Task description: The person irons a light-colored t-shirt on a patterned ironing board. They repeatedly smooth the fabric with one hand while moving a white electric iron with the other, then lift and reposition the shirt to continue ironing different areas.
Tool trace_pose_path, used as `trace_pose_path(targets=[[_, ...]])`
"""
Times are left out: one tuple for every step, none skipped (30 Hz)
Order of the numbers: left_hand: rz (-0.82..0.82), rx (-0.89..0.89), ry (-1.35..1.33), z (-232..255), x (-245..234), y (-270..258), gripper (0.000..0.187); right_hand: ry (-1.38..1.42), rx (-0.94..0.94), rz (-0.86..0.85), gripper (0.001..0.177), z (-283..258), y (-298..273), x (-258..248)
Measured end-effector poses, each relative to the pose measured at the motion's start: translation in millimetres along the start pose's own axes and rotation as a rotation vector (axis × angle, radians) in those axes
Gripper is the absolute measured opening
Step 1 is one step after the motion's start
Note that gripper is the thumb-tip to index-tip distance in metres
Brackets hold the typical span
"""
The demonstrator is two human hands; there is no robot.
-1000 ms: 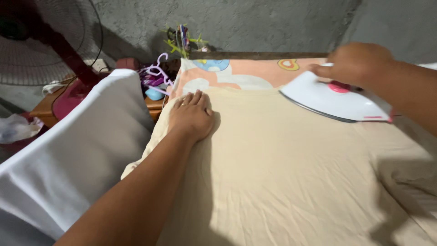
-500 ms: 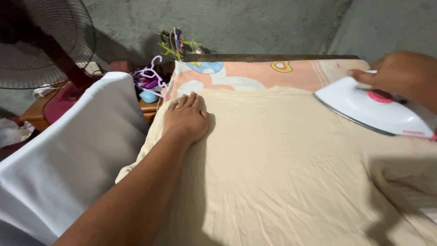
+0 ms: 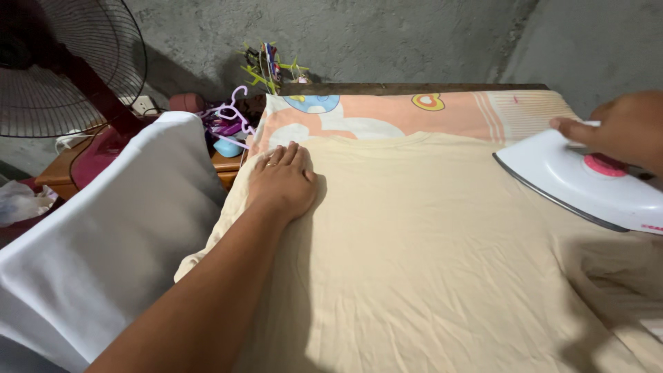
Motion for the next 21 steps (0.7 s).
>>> trace_pose_path(targets=[[0.001,0.006,0.002,-0.4,0.4,0.4,0.064,0.056,0.006,0.026,0.079,2.0,-2.3,-2.3],[-0.002,0.009,0.008,-0.6,1.3,1.1,0.065,0.112,0.011,0.052,0.077,7.0,-7.7,-4.5],[-0.003,0.011,0.012,-0.5,2.1,1.9,0.065,0.166,0.014,0.08,0.077,9.5,-9.6,-6.1],[-0.004,0.012,0.016,-0.7,2.4,2.5,0.065,0.185,-0.006,0.089,0.075,8.1,-8.6,-3.7],[0.0,0.009,0.011,-1.0,2.0,2.4,0.065,0.203,-0.02,0.096,0.074,10.9,-9.7,1.6],[0.003,0.006,0.005,-1.6,1.2,1.2,0.065,0.221,-0.035,0.102,0.073,15.2,-9.3,8.2],[0.007,0.005,-0.001,-0.5,0.5,0.5,0.065,0.232,0.067,0.079,0.074,28.9,-5.4,19.9],[0.002,0.011,-0.001,2.5,0.7,1.0,0.065,0.242,0.169,0.052,0.075,38.7,1.0,31.7],[-0.001,0.007,0.002,1.9,-0.2,1.3,0.065,0.253,0.26,0.026,0.077,43.6,9.3,40.3],[-0.003,0.003,0.005,0.8,-0.8,0.9,0.065,0.24,0.185,0.049,0.08,36.9,15.8,37.6],[-0.002,0.002,0.007,-0.4,-0.9,-0.4,0.064,0.224,0.123,0.065,0.08,28.8,18.5,31.3],[-0.002,0.0,0.009,-1.4,-0.9,-1.6,0.064,0.201,0.063,0.083,0.08,17.9,17.6,20.4],[0.001,0.006,0.009,0.7,-1.2,-0.2,0.064,0.199,0.051,0.093,0.08,13.5,9.3,6.6],[0.002,-0.005,0.003,0.6,-1.6,1.0,0.064,0.214,0.06,0.103,0.081,9.4,2.3,-11.2],[-0.001,-0.01,-0.001,0.3,-1.4,1.1,0.064,0.22,0.078,0.109,0.081,3.2,-5.4,-27.1],[-0.004,-0.015,-0.005,0.9,-0.6,1.2,0.064,0.214,0.094,0.113,0.082,-3.4,-12.2,-42.3],[-0.003,-0.01,-0.003,1.6,-0.5,1.3,0.065,0.202,0.104,0.123,0.082,-13.0,-14.5,-57.0],[-0.001,-0.004,0.0,2.0,-0.3,1.1,0.065,0.18,0.11,0.136,0.082,-22.2,-16.9,-69.2],[0.0,-0.006,0.004,0.0,-0.5,0.1,0.065,0.189,0.126,0.107,0.082,-29.5,-18.9,-74.6],[-0.004,-0.006,0.009,-0.9,0.1,-0.1,0.065,0.198,0.142,0.078,0.083,-31.6,-20.8,-77.7],[-0.009,-0.004,0.013,-0.4,1.0,0.6,0.065,0.206,0.158,0.048,0.083,-31.3,-21.5,-76.5]])
Point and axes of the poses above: each hand's wrist, its own y-axis towards the middle knuckle, its own x-axis out of the palm, z = x × y, the point moved 10 cm from there along y, towards the middle knuckle, and after that the axes turned 15 degrees about z, right-handed, at the moved point
